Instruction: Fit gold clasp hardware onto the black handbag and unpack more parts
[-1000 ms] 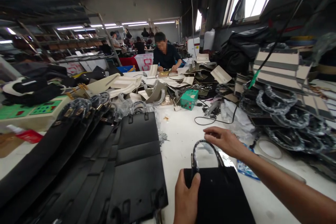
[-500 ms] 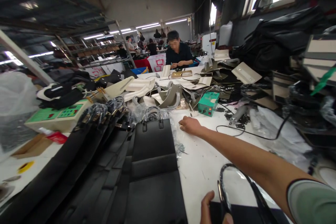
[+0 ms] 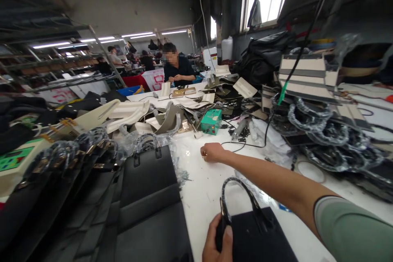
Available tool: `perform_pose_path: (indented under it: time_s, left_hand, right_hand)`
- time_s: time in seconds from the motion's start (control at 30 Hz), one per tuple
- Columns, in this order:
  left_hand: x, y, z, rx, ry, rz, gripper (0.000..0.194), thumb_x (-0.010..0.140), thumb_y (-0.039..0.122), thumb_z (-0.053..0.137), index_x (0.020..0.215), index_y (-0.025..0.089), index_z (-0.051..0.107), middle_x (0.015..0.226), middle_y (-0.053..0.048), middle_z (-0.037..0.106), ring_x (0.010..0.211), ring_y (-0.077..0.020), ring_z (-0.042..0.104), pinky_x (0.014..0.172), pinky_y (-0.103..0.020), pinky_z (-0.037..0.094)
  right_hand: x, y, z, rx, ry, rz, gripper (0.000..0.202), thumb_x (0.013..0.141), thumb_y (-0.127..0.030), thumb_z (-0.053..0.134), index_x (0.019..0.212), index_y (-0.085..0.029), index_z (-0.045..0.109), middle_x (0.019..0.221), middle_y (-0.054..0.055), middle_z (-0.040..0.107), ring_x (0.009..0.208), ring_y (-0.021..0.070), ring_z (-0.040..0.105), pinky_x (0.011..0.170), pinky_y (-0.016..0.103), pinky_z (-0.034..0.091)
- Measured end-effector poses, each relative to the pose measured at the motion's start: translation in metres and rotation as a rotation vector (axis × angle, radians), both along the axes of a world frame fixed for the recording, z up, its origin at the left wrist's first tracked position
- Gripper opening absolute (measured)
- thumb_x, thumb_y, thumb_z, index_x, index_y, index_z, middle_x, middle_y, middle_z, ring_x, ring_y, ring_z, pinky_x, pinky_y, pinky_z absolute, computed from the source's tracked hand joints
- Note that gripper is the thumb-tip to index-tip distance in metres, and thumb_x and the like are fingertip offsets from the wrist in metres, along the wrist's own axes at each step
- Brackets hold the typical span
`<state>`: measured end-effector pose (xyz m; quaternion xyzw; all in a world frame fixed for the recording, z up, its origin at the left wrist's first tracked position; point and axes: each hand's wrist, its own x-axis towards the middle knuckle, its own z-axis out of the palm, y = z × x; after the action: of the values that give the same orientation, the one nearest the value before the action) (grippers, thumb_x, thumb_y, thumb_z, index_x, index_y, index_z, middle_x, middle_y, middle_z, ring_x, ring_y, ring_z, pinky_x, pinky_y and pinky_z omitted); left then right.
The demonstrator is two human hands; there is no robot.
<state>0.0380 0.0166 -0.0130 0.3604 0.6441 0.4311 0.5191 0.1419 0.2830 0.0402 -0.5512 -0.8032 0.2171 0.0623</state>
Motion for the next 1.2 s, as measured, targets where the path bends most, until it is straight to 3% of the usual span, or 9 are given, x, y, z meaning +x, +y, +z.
perform_pose_path:
  time_s: [0.13,0.27,0.37,0.5,0.63,0.77,0.93,1.07,1.2]
  left_hand:
    - [0.000,-0.003,0.020,0.090,0.041,-0.009,0.040,0.080,0.048,0.066,0.110,0.021,0.069,0.119,-0.008,0.069,0.118,-0.0281,0.058,0.107,-0.035,0.040]
    - [-0.001,-0.007,0.027,0.132,0.059,-0.079,0.035,0.086,0.047,0.061,0.110,0.022,0.065,0.114,-0.007,0.068,0.110,-0.0242,0.060,0.099,-0.032,0.043]
    - [-0.002,-0.009,0.022,0.155,0.068,-0.068,0.033,0.084,0.051,0.062,0.096,0.020,0.065,0.097,-0.005,0.069,0.095,-0.0228,0.062,0.090,-0.032,0.046]
    - [0.002,-0.012,0.019,0.170,0.109,-0.015,0.034,0.076,0.052,0.070,0.084,0.020,0.062,0.082,-0.001,0.065,0.081,-0.0192,0.060,0.080,-0.030,0.047]
    - [0.008,-0.014,0.023,0.154,0.081,-0.002,0.033,0.076,0.050,0.071,0.086,0.021,0.060,0.079,0.001,0.063,0.075,-0.0166,0.058,0.074,-0.028,0.046]
    - [0.012,-0.017,0.023,0.210,-0.027,0.128,0.030,0.079,0.046,0.068,0.094,0.021,0.059,0.085,0.000,0.062,0.082,-0.0166,0.058,0.076,-0.027,0.045]
    - [0.008,-0.022,0.029,0.066,-0.202,0.277,0.040,0.076,0.034,0.068,0.113,0.021,0.063,0.096,-0.003,0.068,0.088,-0.0174,0.062,0.084,-0.031,0.045]
    - [0.004,-0.025,0.038,-0.057,-0.525,0.196,0.034,0.066,0.028,0.072,0.097,0.014,0.070,0.086,-0.006,0.072,0.079,-0.0202,0.066,0.080,-0.034,0.049]
    - [0.003,-0.028,0.037,-0.062,-0.543,0.214,0.024,0.068,0.029,0.071,0.087,0.014,0.070,0.084,-0.005,0.072,0.078,-0.0185,0.065,0.081,-0.032,0.049]
  right_hand:
    - [0.033,-0.026,0.008,0.026,0.244,-0.101,0.008,0.079,-0.017,0.067,0.085,-0.020,0.071,0.112,0.005,0.065,0.095,0.0196,0.063,0.083,0.031,0.048]
    - [0.070,-0.066,0.029,0.022,0.547,-0.219,0.018,0.088,-0.023,0.054,0.098,-0.015,0.066,0.098,0.007,0.068,0.083,0.0173,0.066,0.071,0.027,0.051]
    - [0.091,-0.118,0.043,0.027,0.762,-0.289,0.024,0.092,-0.033,0.051,0.104,-0.015,0.061,0.092,0.006,0.067,0.082,0.0175,0.066,0.067,0.026,0.052]
    - [0.092,-0.203,0.041,-0.107,1.198,-0.376,0.026,0.080,-0.039,0.074,0.094,-0.017,0.067,0.079,0.002,0.067,0.070,0.0152,0.062,0.062,0.025,0.050]
    - [0.076,-0.261,0.026,-0.212,1.154,-0.408,0.022,0.080,-0.038,0.075,0.092,-0.019,0.073,0.077,0.002,0.068,0.069,0.0159,0.062,0.068,0.029,0.050]
    - [0.068,-0.275,0.009,-0.034,1.040,-0.342,0.013,0.083,-0.032,0.070,0.092,-0.023,0.075,0.093,0.002,0.069,0.087,0.0180,0.063,0.082,0.031,0.048]
    - [0.069,-0.267,-0.010,-0.223,1.121,-0.408,0.036,0.079,-0.035,0.073,0.112,-0.022,0.071,0.087,0.000,0.066,0.076,0.0156,0.060,0.072,0.029,0.047]
    - [0.069,-0.264,-0.010,-0.178,0.983,-0.371,0.030,0.082,-0.036,0.070,0.108,-0.023,0.074,0.091,0.001,0.067,0.083,0.0175,0.061,0.079,0.031,0.047]
    - [0.066,-0.263,-0.004,-0.117,0.895,-0.300,0.022,0.085,-0.034,0.066,0.101,-0.024,0.076,0.101,0.003,0.069,0.094,0.0197,0.063,0.088,0.033,0.048]
